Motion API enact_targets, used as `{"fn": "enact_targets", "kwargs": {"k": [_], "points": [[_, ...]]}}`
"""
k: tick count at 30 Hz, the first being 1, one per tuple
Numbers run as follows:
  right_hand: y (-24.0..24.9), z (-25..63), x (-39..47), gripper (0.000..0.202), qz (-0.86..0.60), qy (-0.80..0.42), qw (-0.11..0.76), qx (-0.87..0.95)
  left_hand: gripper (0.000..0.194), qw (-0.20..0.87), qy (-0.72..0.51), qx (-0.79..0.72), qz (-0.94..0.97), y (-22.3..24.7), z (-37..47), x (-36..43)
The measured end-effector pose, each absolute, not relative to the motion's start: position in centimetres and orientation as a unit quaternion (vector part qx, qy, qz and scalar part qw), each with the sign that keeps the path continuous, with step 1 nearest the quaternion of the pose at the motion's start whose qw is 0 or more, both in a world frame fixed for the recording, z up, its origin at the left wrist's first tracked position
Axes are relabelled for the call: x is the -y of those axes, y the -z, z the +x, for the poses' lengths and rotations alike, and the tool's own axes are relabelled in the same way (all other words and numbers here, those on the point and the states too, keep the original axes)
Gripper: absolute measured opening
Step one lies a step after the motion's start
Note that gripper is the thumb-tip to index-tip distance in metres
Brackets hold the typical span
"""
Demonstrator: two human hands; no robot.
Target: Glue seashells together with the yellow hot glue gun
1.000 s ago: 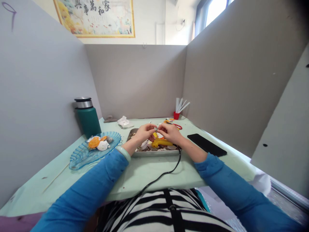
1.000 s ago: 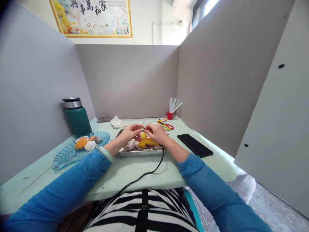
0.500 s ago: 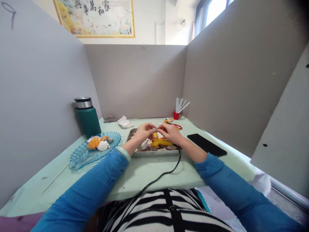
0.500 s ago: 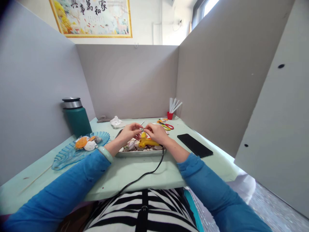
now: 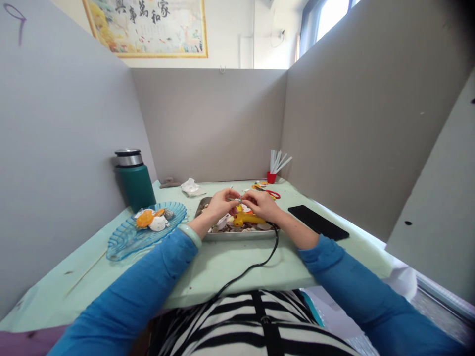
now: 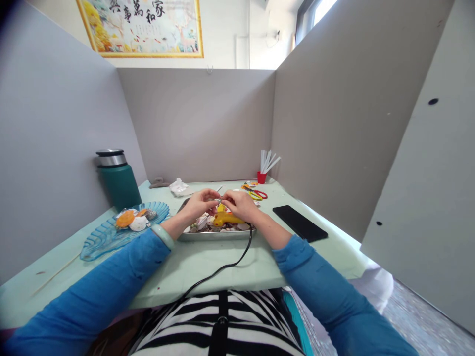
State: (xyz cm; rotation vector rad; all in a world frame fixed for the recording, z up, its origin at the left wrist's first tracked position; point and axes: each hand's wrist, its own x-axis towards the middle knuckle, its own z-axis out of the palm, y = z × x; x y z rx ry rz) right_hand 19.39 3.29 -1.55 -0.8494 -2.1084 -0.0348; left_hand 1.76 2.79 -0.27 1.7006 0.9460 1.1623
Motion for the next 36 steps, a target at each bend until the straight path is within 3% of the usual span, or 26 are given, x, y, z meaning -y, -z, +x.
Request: {"fn": "enact_targets", "kwargs": {"k": [21, 36], "points": [[1.49, 19.59, -3.41, 0.015, -0.309, 0.049, 0.418, 0.853, 0.017, 0.424, -0.449, -0.389, 0.684, 0.26, 1.62, -2.85], [1.62, 19.42, -3.25, 0.015, -0.346, 0.018, 0.45, 0.823, 0.023, 0.54, -0.457, -0.37, 0.601, -0.19, 1.19, -2.65]]}}
